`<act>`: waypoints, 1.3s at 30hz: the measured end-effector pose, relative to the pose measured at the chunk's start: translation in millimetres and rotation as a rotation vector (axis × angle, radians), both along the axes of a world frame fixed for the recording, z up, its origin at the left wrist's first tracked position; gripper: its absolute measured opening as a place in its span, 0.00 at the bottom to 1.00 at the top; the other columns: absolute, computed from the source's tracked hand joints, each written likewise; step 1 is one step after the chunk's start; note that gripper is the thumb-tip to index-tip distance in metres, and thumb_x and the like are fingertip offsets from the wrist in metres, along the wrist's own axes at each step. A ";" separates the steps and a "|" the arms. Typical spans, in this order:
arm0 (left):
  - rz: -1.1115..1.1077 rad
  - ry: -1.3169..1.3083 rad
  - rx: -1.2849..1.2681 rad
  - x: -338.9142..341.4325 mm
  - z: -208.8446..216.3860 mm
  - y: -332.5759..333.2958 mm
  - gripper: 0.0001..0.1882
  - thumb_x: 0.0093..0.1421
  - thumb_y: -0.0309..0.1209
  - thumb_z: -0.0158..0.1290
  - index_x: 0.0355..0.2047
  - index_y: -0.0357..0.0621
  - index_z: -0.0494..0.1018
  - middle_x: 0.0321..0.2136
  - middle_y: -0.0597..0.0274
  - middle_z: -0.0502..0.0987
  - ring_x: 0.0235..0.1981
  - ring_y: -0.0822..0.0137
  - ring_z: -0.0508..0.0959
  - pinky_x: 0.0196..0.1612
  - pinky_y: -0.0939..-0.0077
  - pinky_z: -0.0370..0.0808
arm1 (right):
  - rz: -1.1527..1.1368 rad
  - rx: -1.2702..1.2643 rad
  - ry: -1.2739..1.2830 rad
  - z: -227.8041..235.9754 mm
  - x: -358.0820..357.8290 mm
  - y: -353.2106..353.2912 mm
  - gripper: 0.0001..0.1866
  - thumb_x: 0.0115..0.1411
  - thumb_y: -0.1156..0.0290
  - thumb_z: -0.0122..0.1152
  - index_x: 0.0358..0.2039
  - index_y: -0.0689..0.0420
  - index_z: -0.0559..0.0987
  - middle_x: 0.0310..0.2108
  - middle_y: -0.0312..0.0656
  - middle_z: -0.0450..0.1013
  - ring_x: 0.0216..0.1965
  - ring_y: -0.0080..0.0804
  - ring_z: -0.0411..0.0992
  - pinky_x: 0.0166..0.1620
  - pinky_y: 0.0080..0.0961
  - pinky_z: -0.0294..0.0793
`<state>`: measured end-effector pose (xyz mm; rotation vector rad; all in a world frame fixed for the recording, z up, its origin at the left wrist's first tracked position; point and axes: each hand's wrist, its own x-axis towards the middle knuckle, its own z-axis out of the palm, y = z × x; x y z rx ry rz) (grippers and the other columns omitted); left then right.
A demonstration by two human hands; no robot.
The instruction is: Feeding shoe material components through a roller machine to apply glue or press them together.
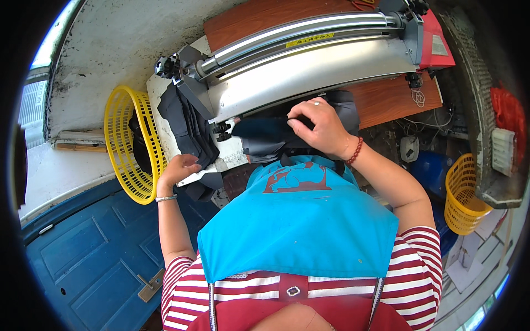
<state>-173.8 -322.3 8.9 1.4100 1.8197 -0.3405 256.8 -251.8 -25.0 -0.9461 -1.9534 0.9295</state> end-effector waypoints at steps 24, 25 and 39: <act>0.029 -0.284 0.375 190.9 -2.5 327.1 0.13 0.60 0.33 0.56 0.44 0.43 0.78 0.34 0.58 0.80 0.34 0.64 0.79 0.33 0.71 0.75 | -0.320 0.279 -0.385 15.1 16.3 52.7 0.07 0.58 0.71 0.65 0.37 0.53 0.80 0.30 0.38 0.76 0.29 0.40 0.77 0.32 0.35 0.76; 0.009 -0.250 0.404 196.6 9.3 336.8 0.15 0.58 0.26 0.57 0.46 0.37 0.75 0.35 0.55 0.77 0.34 0.65 0.76 0.28 0.73 0.74 | -0.227 0.365 -0.331 11.1 15.0 39.7 0.07 0.57 0.70 0.66 0.37 0.52 0.80 0.29 0.36 0.75 0.28 0.38 0.76 0.31 0.33 0.76; 0.183 -0.406 0.880 163.3 177.4 288.7 0.13 0.61 0.25 0.50 0.47 0.43 0.73 0.30 0.58 0.75 0.23 0.69 0.71 0.20 0.72 0.74 | 0.170 0.650 -0.603 -85.2 -62.7 3.7 0.05 0.53 0.68 0.56 0.29 0.52 0.78 0.34 0.36 0.70 0.40 0.32 0.71 0.45 0.33 0.71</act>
